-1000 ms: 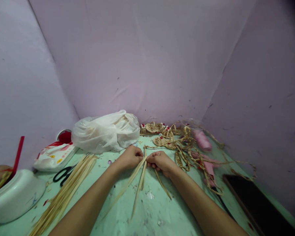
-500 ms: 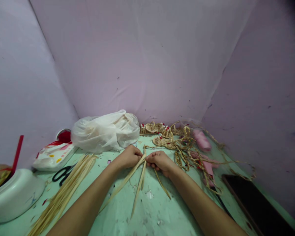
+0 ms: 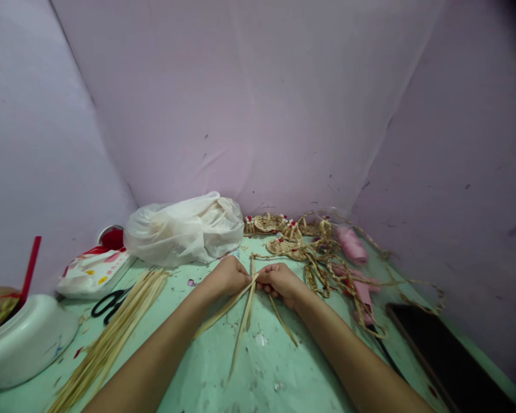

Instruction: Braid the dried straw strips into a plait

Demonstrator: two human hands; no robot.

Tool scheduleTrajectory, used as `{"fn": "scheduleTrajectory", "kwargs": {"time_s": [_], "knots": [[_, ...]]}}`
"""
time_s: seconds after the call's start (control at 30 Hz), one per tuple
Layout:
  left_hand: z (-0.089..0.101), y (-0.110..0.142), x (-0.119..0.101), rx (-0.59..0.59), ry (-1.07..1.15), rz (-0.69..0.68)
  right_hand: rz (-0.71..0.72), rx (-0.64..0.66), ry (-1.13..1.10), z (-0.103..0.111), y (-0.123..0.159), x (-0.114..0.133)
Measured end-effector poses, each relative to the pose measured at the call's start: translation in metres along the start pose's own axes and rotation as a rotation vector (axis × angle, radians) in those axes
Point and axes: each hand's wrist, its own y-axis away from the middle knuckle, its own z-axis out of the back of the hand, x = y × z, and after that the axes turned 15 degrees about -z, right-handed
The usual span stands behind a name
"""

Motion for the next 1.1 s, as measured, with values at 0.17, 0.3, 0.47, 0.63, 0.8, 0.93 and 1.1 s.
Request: {"fn": "scheduleTrajectory", "kwargs": {"time_s": [0.17, 0.3, 0.47, 0.63, 0.8, 0.93, 1.1], "knots": [[-0.002, -0.003, 0.006, 0.016, 0.029, 0.003, 0.009, -0.007, 0.003, 0.001, -0.002, -0.002], [-0.004, -0.005, 0.011, -0.002, 0.05, -0.014, 0.002, -0.015, 0.009, 0.001, -0.001, -0.001], [-0.004, -0.005, 0.01, -0.029, 0.102, 0.011, 0.009, -0.007, 0.001, 0.001, -0.001, -0.001], [-0.002, -0.004, 0.005, -0.015, 0.145, 0.12, 0.011, 0.004, -0.016, 0.002, -0.002, -0.001], [-0.002, -0.001, -0.002, 0.039, 0.124, 0.081, 0.015, 0.003, -0.011, 0.001, -0.002, -0.002], [-0.007, -0.003, 0.003, -0.022, 0.056, 0.031, 0.011, 0.003, -0.034, 0.001, -0.002, -0.002], [-0.008, -0.005, 0.008, -0.026, 0.113, 0.061, -0.008, 0.007, -0.041, 0.001, -0.002, -0.002]]}}
